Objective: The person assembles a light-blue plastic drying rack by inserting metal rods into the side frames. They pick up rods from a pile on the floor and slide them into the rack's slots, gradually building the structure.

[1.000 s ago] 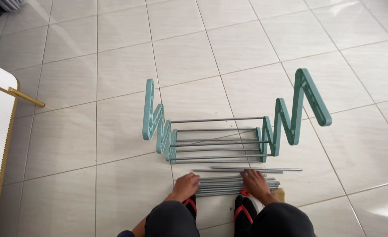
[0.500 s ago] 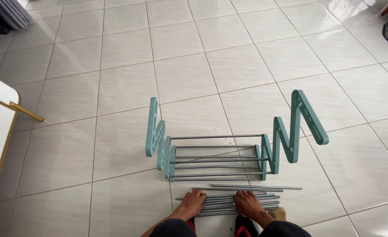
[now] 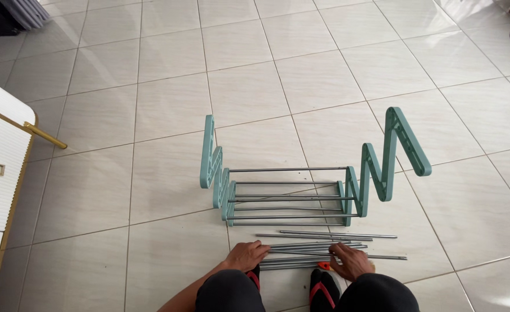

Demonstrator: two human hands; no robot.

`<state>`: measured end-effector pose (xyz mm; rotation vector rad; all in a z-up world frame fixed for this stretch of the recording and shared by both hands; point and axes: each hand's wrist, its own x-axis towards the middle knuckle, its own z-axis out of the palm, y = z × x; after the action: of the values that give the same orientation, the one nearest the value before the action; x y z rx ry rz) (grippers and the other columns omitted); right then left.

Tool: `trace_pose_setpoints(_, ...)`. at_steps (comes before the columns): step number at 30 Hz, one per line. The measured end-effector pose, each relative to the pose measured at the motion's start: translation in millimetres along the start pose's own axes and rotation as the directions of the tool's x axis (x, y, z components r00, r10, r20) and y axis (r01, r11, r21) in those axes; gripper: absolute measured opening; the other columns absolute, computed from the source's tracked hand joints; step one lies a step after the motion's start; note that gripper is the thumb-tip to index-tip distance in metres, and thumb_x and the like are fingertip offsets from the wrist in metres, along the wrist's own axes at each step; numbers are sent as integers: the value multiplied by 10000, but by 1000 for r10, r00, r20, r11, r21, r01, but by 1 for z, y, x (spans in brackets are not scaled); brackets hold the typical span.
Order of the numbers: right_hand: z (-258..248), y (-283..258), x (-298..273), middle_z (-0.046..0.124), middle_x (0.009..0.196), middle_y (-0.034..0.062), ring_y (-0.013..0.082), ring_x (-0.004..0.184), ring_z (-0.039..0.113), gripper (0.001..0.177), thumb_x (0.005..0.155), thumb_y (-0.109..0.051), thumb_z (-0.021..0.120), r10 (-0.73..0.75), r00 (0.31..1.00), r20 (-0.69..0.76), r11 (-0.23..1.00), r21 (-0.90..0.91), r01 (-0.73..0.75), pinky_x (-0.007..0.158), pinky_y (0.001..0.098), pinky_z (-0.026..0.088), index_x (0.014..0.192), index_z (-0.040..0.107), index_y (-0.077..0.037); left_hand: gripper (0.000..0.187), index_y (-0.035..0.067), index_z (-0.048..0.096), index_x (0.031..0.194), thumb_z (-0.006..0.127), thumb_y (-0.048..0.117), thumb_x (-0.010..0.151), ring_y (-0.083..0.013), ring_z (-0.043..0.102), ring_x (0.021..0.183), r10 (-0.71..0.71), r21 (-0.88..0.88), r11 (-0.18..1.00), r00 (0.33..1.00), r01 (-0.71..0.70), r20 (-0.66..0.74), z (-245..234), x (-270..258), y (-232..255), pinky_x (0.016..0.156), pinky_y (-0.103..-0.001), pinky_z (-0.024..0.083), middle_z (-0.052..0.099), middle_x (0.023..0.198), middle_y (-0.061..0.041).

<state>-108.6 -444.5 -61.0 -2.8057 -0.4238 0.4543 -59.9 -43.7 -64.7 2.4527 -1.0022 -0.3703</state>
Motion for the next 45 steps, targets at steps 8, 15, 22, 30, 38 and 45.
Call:
trace_pose_setpoints(8,-76,-28,7,712,1081,38,112,559,677,417,997,-306,547,-127,990,-61,970,203,137,411,277,559,1403,562,-212,225,114,687,1209,637,221,1018,-250,739,783,22,-123,986,811,-115,-585,-67,13,28,651,-344,614,733,1015,-66)
trace_pose_setpoints(15,-164,-98,75,674,1112,64,149,584,640,347,1012,-226,494,-40,999,-18,999,-28,40,451,316,539,1336,600,-158,560,23,475,1498,613,213,989,-336,682,1063,-264,-184,964,774,192,-575,-96,59,11,836,-428,586,612,1310,-172)
trace_pose_setpoints(22,-189,-135,142,665,965,95,214,790,683,284,966,-243,552,-116,991,-68,969,-226,98,687,418,582,1203,672,-141,461,17,572,1383,640,211,970,-332,595,1215,-232,-22,961,765,275,-601,-79,55,-23,994,-426,516,606,1345,-159)
trace_pose_setpoints(30,-159,-147,185,681,952,70,229,893,687,192,931,-271,610,-222,973,-62,944,-265,198,760,459,562,976,691,-102,374,64,669,1295,652,172,937,-261,607,1075,-210,106,933,761,343,-614,-79,44,-24,873,-423,520,644,1189,-54)
trace_pose_setpoints(38,-139,-139,222,702,1071,76,247,983,688,251,1045,-312,574,-213,975,59,959,-181,220,793,432,566,1106,668,-88,251,60,721,1148,653,190,944,-250,602,1082,-220,123,922,756,368,-616,-83,49,-14,889,-426,490,686,1156,-37)
trace_pose_setpoints(45,-130,-138,234,664,1082,61,232,1061,639,260,957,-263,624,-251,966,58,931,-258,257,905,421,524,1189,639,-146,163,147,728,1082,701,195,928,-213,625,1033,-235,77,892,601,446,-764,-89,41,-8,908,-428,473,675,1066,-13)
